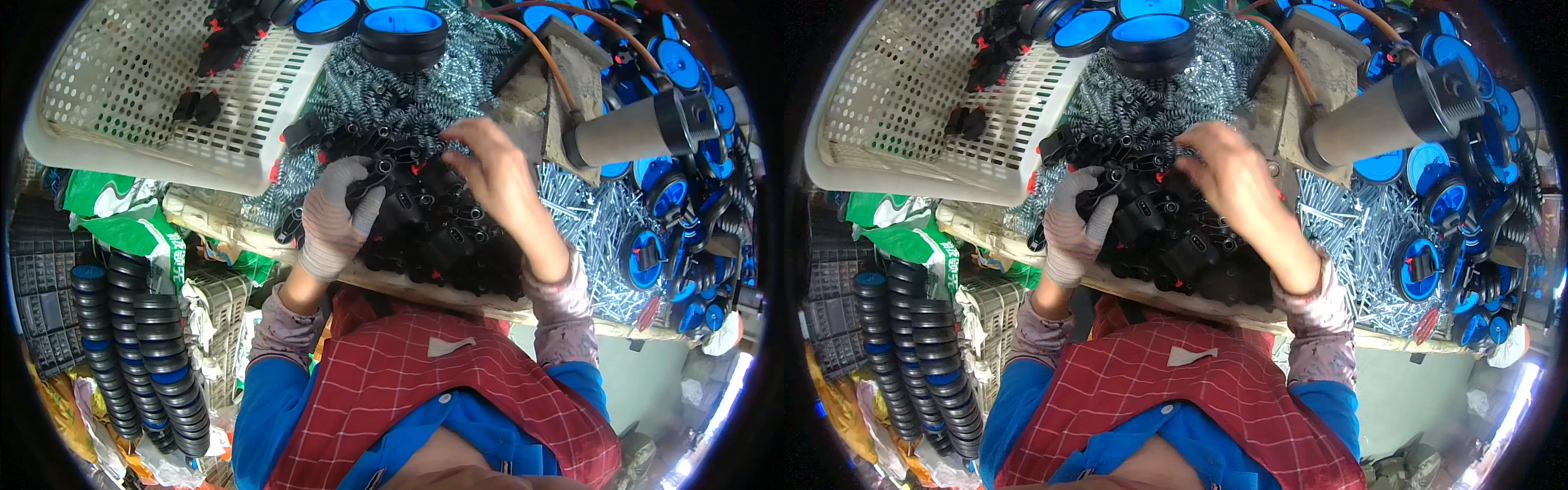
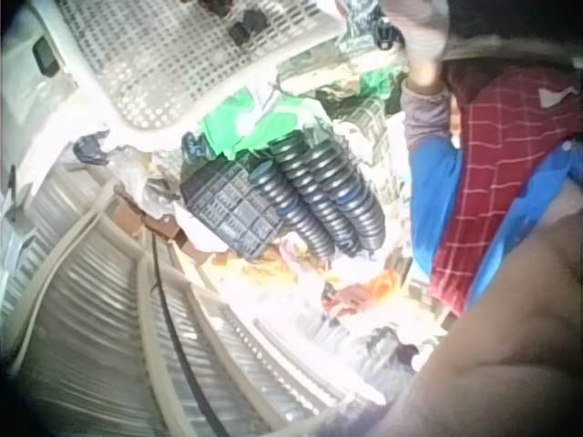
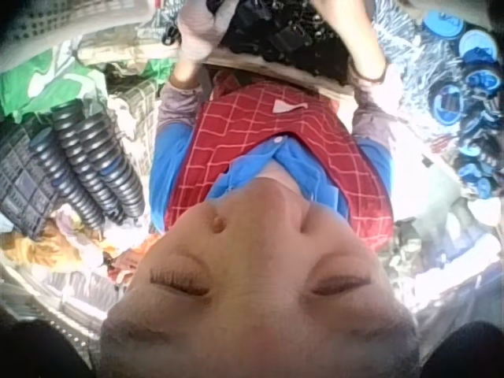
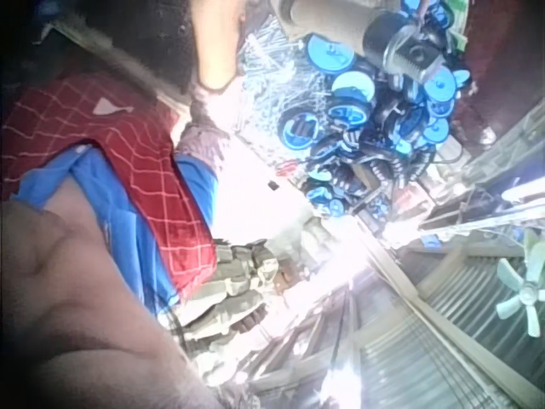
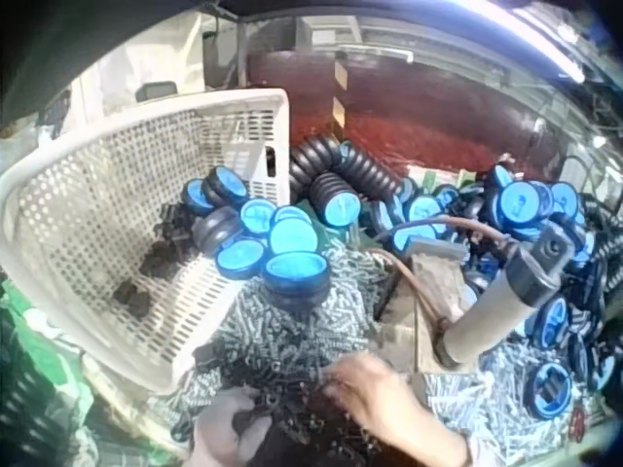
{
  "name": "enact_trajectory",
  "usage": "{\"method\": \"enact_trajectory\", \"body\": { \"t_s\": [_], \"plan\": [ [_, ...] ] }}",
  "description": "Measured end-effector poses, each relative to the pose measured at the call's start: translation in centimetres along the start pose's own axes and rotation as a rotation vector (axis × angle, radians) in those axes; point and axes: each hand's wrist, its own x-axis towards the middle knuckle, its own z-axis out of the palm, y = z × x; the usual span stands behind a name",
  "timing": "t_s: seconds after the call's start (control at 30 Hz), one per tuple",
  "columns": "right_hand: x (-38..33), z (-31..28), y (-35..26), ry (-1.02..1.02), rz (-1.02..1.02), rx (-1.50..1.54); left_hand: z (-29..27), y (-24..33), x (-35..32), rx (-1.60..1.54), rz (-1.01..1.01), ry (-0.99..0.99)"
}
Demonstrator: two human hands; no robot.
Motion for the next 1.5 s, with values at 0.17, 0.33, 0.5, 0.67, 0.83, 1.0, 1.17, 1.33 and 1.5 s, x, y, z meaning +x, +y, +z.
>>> {"method": "enact_trajectory", "body": {
  "t_s": [0.17,0.33,0.5,0.67,0.83,1.0,1.17,1.33,1.5],
  "plan": [
    [2.8,3.4,4.3,-0.125,0.178,-0.357,-0.8,-1.0,1.4,0.215,0.184,-0.157],
    [3.7,5.6,5.6,-0.215,0.176,-0.559,-1.7,0.6,1.6,0.318,0.212,-0.209],
    [2.2,2.2,3.7,-0.032,0.186,0.024,-1.6,2.1,1.3,0.195,0.143,-0.095],
    [-2.4,-1.7,-1.1,-0.37,0.515,1.07,1.1,5.4,1.8,-0.246,-0.074,-0.307],
    [-7.4,-2.8,-1.1,-0.478,0.592,1.192,1.7,7.3,1.3,-0.156,0.078,-0.593],
    [-9.9,-3.8,-1.9,-0.39,0.397,0.954,2.7,8.0,-1.5,0.088,0.358,-0.625],
    [-10.9,-4.0,-3.2,-0.083,-0.052,0.518,2.3,8.6,-2.5,0.311,0.425,-0.658],
    [-12.1,-3.3,-3.4,0.027,-0.112,0.282,2.6,9.0,-2.3,0.432,0.475,-0.687],
    [-12.7,-3.1,-3.0,-0.119,0.423,0.992,2.4,9.3,-2.0,0.201,0.508,-0.562]
  ]
}}
